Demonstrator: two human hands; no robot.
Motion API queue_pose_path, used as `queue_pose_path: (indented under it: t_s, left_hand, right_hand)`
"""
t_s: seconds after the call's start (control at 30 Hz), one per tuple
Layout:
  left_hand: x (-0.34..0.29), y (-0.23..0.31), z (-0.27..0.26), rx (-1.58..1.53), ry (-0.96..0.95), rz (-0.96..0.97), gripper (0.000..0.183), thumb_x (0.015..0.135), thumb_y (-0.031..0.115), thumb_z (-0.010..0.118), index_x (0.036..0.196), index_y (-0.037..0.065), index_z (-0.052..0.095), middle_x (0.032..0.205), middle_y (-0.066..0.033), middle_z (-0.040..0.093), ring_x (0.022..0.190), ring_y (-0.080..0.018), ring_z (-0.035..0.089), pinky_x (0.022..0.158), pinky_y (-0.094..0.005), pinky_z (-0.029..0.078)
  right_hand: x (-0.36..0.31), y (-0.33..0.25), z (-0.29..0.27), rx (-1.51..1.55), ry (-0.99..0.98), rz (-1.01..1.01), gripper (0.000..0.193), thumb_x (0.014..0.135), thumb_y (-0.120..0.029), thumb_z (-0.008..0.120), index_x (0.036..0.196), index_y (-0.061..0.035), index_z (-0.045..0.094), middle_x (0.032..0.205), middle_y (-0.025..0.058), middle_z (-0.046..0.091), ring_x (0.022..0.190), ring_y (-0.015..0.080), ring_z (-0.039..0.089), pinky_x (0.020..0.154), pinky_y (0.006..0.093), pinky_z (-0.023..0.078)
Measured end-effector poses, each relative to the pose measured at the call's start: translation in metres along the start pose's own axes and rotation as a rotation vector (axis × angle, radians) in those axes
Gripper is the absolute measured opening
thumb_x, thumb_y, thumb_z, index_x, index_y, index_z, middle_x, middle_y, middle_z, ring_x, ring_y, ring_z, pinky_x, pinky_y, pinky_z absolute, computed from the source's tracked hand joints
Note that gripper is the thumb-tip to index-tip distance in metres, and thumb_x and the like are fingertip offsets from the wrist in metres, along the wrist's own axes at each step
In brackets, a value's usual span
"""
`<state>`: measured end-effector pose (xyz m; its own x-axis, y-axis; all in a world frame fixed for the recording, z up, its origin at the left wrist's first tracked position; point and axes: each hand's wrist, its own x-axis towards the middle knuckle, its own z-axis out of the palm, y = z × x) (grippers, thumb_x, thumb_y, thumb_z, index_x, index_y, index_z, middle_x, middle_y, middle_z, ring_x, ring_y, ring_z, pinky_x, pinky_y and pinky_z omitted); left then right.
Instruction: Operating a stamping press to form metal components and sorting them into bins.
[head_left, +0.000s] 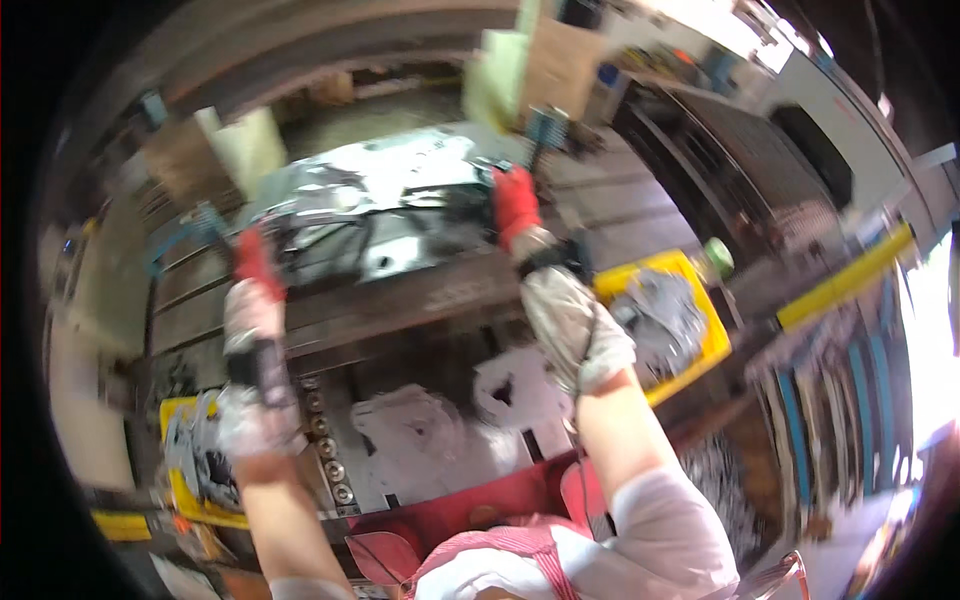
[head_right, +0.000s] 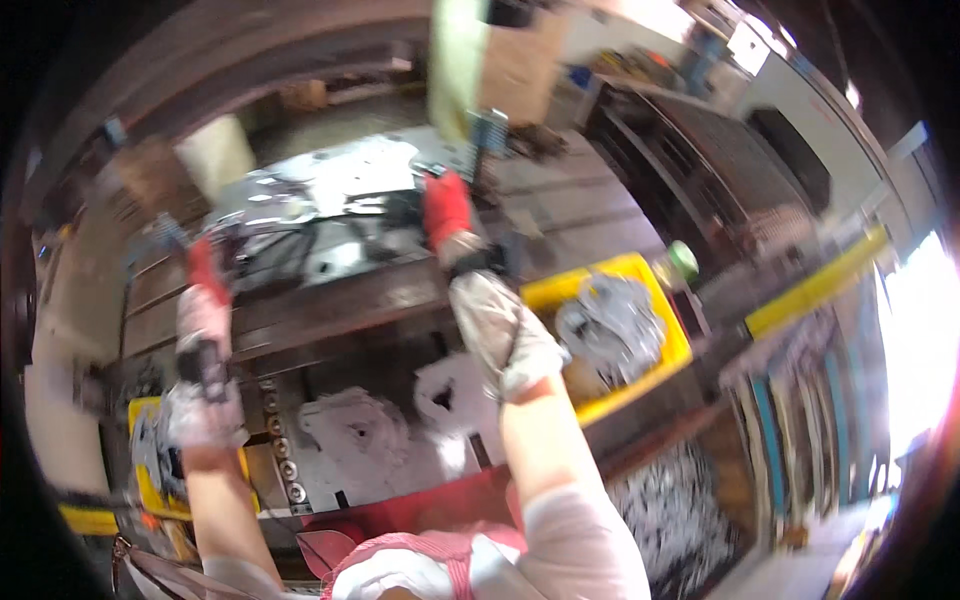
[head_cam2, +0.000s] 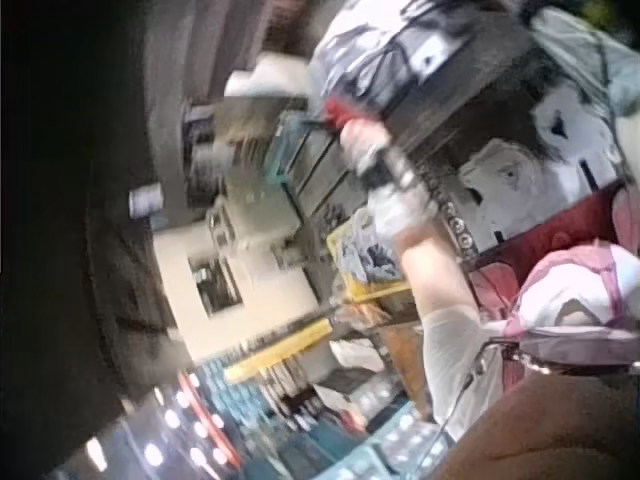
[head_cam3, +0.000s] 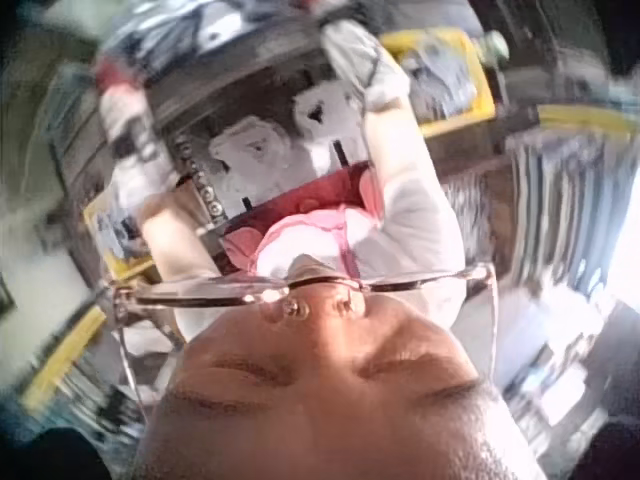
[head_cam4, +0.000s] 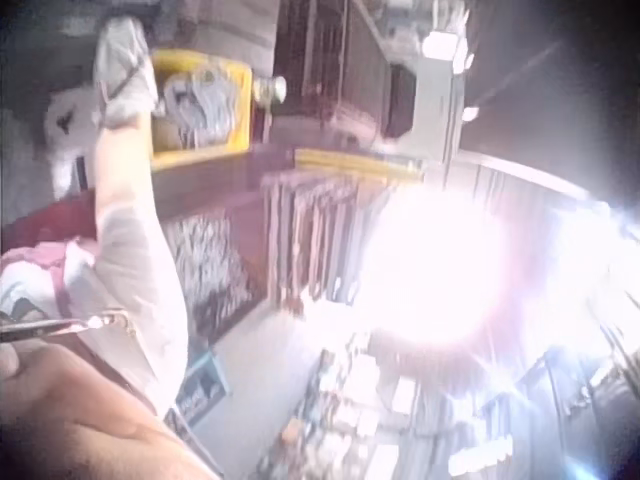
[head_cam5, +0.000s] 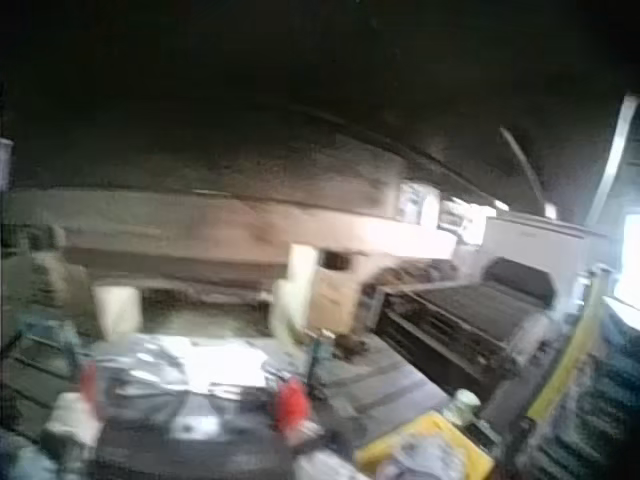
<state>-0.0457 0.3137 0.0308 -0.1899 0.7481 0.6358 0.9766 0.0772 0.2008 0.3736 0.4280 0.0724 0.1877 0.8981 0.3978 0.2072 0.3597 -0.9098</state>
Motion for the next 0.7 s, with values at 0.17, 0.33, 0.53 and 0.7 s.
queue_pose_path:
  t_s: [0.17, 0.33, 0.53, 0.7]
  left_hand:
    - [-0.151, 0.063, -0.174, -0.174, -0.092, -0.144, 0.025, 0.083, 0.02, 0.047, 0.103, 0.006, 0.048, 0.087, -0.0097, 0.056, 0.073, -0.0209, 0.056, 0.06, -0.0291, 0.047]
    - [-0.282, 0.041, -0.252, -0.121, 0.095, -0.372, 0.021, 0.082, 0.024, 0.052, 0.089, 0.005, 0.057, 0.082, -0.0124, 0.055, 0.075, -0.0257, 0.056, 0.065, -0.0318, 0.046]
    - [-0.318, -0.024, -0.26, -0.529, 0.029, -0.797, 0.022, 0.084, 0.019, 0.05, 0.093, 0.0, 0.056, 0.09, -0.0117, 0.056, 0.081, -0.0246, 0.056, 0.072, -0.0316, 0.047]
    - [-0.354, -0.07, -0.264, -0.959, 0.079, -0.896, 0.023, 0.085, 0.015, 0.048, 0.097, -0.003, 0.056, 0.096, -0.0111, 0.057, 0.086, -0.0236, 0.057, 0.077, -0.0315, 0.047]
  right_hand:
    - [-0.087, -0.021, -0.071, 0.503, 0.151, 0.162, 0.019, 0.082, -0.017, 0.057, 0.095, -0.0021, 0.06, 0.081, -0.0011, 0.059, 0.071, 0.0082, 0.051, 0.065, 0.0238, 0.042]
    - [-0.213, -0.045, -0.206, 0.024, 0.271, 0.029, 0.022, 0.086, -0.013, 0.051, 0.103, -0.0012, 0.058, 0.093, 0.0038, 0.061, 0.081, 0.0124, 0.057, 0.071, 0.0245, 0.046]
    - [-0.261, -0.01, -0.295, 0.346, 0.607, 0.229, 0.018, 0.084, -0.012, 0.055, 0.098, -0.0003, 0.059, 0.089, 0.0027, 0.061, 0.076, 0.0111, 0.057, 0.07, 0.023, 0.045]
    - [-0.239, 0.071, -0.38, -0.205, 0.548, 0.503, 0.027, 0.089, -0.019, 0.043, 0.106, -0.0025, 0.055, 0.097, 0.0065, 0.058, 0.088, 0.0179, 0.054, 0.08, 0.0296, 0.042]
